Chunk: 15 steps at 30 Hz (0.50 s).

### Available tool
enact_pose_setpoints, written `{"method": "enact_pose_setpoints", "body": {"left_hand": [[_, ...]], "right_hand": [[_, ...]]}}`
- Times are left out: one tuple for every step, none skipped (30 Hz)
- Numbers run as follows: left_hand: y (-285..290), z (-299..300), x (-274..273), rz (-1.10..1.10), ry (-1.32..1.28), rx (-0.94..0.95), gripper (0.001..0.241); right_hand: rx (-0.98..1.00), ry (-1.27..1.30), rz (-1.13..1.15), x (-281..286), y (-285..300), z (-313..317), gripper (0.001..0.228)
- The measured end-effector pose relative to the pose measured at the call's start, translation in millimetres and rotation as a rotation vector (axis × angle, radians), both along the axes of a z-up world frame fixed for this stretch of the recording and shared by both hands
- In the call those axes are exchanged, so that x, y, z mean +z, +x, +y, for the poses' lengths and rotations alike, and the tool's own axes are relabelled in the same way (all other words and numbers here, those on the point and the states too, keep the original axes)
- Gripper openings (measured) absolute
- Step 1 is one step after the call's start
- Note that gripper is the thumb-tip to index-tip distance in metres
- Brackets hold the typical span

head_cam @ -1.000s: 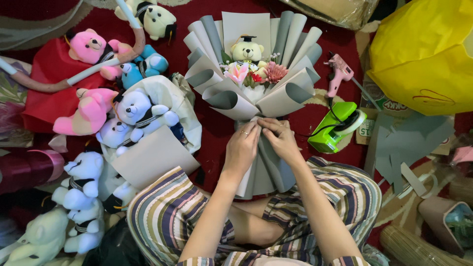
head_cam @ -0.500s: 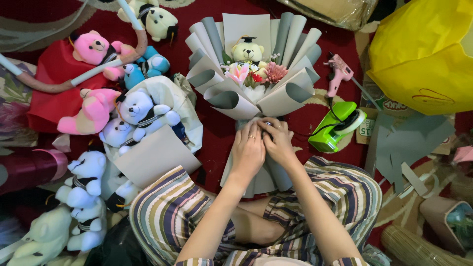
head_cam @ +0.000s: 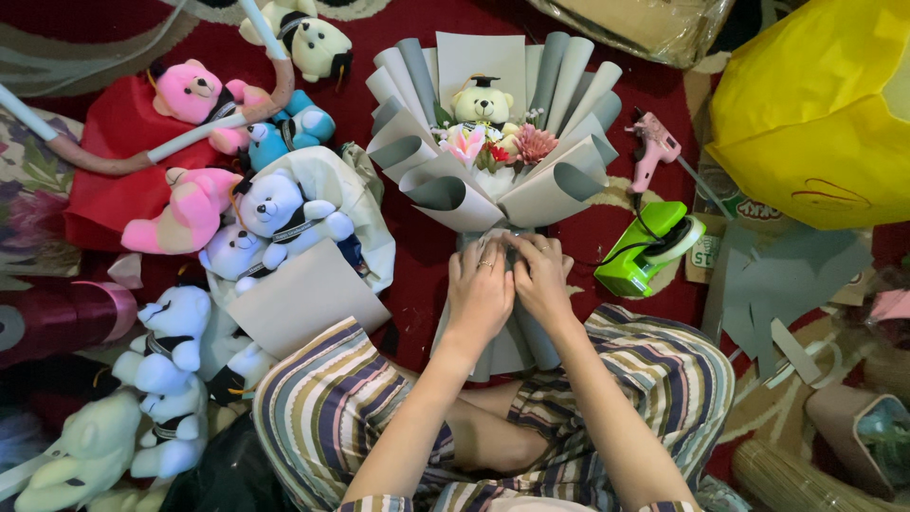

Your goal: The person cuts grey wrapping paper with pink scissors and then wraps it around a bouquet containing a small teddy bear and flowers.

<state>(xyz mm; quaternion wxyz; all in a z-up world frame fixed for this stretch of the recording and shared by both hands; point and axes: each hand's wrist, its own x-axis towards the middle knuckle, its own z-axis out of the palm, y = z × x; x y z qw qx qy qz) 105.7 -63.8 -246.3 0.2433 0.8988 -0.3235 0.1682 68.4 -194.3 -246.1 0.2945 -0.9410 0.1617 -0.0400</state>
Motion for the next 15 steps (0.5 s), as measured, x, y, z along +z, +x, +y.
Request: {"method": "enact_pose_setpoints", "body": {"left_hand": [[2,2,-1,0.059,-0.009,-0.011,0.042],[3,3,-2,0.118,-0.018,-0.023,0.038],[3,4,-3,0.117,-0.018,-0.023,0.038],[4,6,-3,0.181,0.004,-0.013,0.039],[4,7,-4,0.245,0.025,-0.003,0.040],[7,9,0,0.244,0.025,-0.004,0.040],[9,11,4,0.370,-0.069,-0.024,0.042],[11,13,8,0.495,-0.163,-0.045,0.045],[13,18,9,0.494,-0.163,-0.045,0.045],[16,22,9,0.589,-0.287,-0.004,0.043],[17,27,9,0.685,-0.411,0.037,0.041],[18,31,11,0.688,-0.411,0.037,0.041],[20,35,13,0.893,-0.370,0.140,0.040],[22,39,16,1.097,-0.326,0.245,0.040],[25,40,21,1.098,-0.326,0.247,0.040]], "right_hand": [[-0.015,-0.004,-0.002,0,1,0,0.042],[-0.030,-0.009,-0.004,0,3,0,0.040],[-0.030,-0.008,-0.004,-5,3,-1,0.040],[-0.032,-0.029,-0.001,-11,4,-2,0.034],[-0.034,-0.051,0.002,-17,5,-4,0.029],[-0.034,-0.051,0.001,-15,6,-2,0.029],[-0.034,-0.079,0.016,-14,6,-1,0.027],[-0.033,-0.107,0.030,-13,7,1,0.026],[-0.033,-0.107,0.029,-8,8,3,0.026],[-0.032,-0.130,0.036,-3,9,6,0.025],[-0.031,-0.153,0.047,1,8,8,0.024],[-0.032,-0.152,0.049,4,6,10,0.024],[-0.023,-0.179,0.062,7,6,12,0.025],[-0.014,-0.205,0.074,11,5,13,0.026],[-0.012,-0.205,0.075,13,5,14,0.026]]}}
